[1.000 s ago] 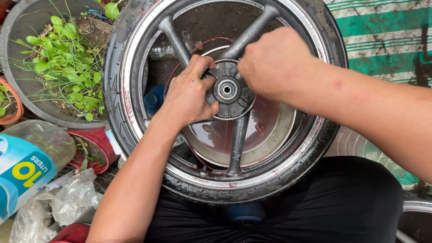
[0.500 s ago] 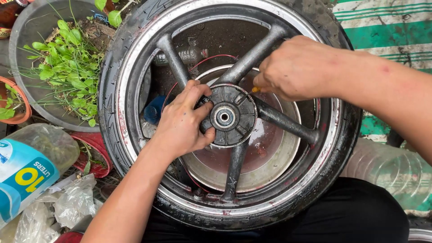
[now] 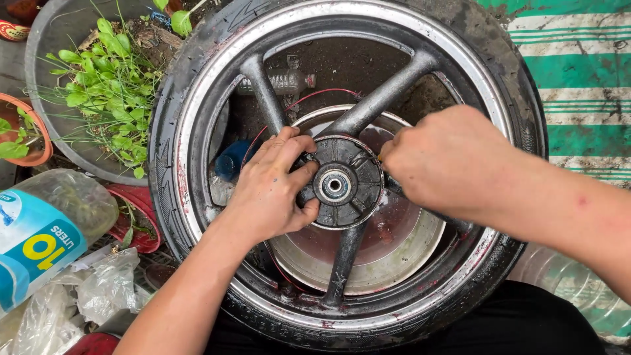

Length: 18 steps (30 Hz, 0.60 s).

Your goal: Cleaning the interior hub and components of a motorcycle wheel using a rag and a screwdriver.

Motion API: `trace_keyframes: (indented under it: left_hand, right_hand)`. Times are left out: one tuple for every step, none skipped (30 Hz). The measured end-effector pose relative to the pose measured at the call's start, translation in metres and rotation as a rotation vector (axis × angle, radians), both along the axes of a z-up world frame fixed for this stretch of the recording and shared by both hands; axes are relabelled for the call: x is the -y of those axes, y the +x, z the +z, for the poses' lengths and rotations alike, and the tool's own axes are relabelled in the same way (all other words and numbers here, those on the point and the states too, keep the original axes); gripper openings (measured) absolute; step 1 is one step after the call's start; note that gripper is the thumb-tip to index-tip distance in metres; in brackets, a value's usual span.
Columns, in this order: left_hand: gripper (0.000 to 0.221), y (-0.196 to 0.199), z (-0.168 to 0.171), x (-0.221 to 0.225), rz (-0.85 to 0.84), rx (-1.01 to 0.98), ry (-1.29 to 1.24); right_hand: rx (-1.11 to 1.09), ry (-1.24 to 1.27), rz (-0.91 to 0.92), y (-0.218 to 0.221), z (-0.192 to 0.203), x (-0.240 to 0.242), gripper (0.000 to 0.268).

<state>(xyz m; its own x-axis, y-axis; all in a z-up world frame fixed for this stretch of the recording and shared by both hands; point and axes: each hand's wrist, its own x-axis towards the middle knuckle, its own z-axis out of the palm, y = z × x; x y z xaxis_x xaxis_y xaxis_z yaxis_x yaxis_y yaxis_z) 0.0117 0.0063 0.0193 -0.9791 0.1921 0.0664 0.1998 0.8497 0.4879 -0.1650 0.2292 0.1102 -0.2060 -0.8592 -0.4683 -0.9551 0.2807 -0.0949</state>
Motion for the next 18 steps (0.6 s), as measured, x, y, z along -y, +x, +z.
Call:
trace_keyframes:
  left_hand:
    - [0.049,-0.001,0.000,0.000,0.001,-0.002,0.002]
    - [0.051,-0.001,0.001,0.000,0.007,0.002,0.006]
    - [0.052,-0.001,0.002,0.001,0.008,0.005,0.009]
    - [0.052,0.000,0.001,0.000,0.004,0.002,0.012]
    - [0.051,0.001,0.001,0.000,0.016,0.013,0.005]
    - [0.051,0.001,0.001,0.000,0.027,0.023,-0.002]
    - [0.051,0.001,0.001,0.001,0.025,0.015,-0.003]
    - [0.049,0.002,0.001,0.001,0.026,0.004,-0.008]
    - [0.047,0.002,0.002,0.001,0.026,-0.010,-0.011]
    - [0.047,0.003,0.002,0.002,0.022,-0.021,-0.011]
    - [0.049,0.004,0.001,0.001,0.028,-0.038,-0.011]
    - [0.050,0.005,0.001,0.000,0.035,-0.055,-0.010]
    - [0.050,0.007,0.001,0.000,0.024,-0.071,-0.008]
    - [0.053,0.009,0.001,0.000,0.046,-0.058,-0.036]
    - [0.055,0.010,0.000,-0.003,0.063,-0.046,-0.059]
    - [0.055,0.013,0.008,-0.004,0.047,-0.062,-0.051]
    - [0.052,0.014,0.016,-0.003,0.067,-0.125,-0.004]
    - [0.048,0.013,0.025,-0.004,0.085,-0.188,0.045]
  right_hand:
    - [-0.002,0.002,0.001,0.000,0.005,0.000,0.015]
    - [-0.059,-0.027,-0.011,0.001,0.009,0.000,0.017]
    - [-0.117,-0.055,-0.027,0.002,0.014,0.000,0.020]
    - [-0.120,-0.052,-0.030,0.001,0.023,-0.003,0.020]
    - [-0.214,-0.055,-0.052,0.001,0.033,-0.006,0.018]
    - [-0.308,-0.059,-0.073,0.001,0.044,-0.009,0.017]
    - [-0.317,-0.059,-0.076,0.005,0.049,-0.021,0.017]
    - [-0.331,-0.031,-0.170,0.010,0.055,-0.033,0.017]
    - [-0.348,-0.003,-0.267,0.016,0.061,-0.045,0.019]
    - [-0.359,-0.003,-0.271,0.024,0.059,-0.059,0.019]
    - [-0.291,-0.076,-0.380,0.034,0.059,-0.074,0.015]
    - [-0.222,-0.151,-0.487,0.044,0.058,-0.090,0.025]
    - [-0.240,-0.152,-0.497,0.059,0.060,-0.107,0.025]
    - [-0.195,-0.270,-0.657,0.075,0.061,-0.125,0.029]
    - [-0.152,-0.387,-0.820,0.092,0.064,-0.144,0.034]
    - [-0.173,-0.386,-0.833,0.106,0.049,-0.186,0.034]
    - [0.021,-0.628,-1.129,0.120,0.034,-0.228,0.037]
    - [0.248,-0.880,-1.407,0.134,0.019,-0.271,0.040]
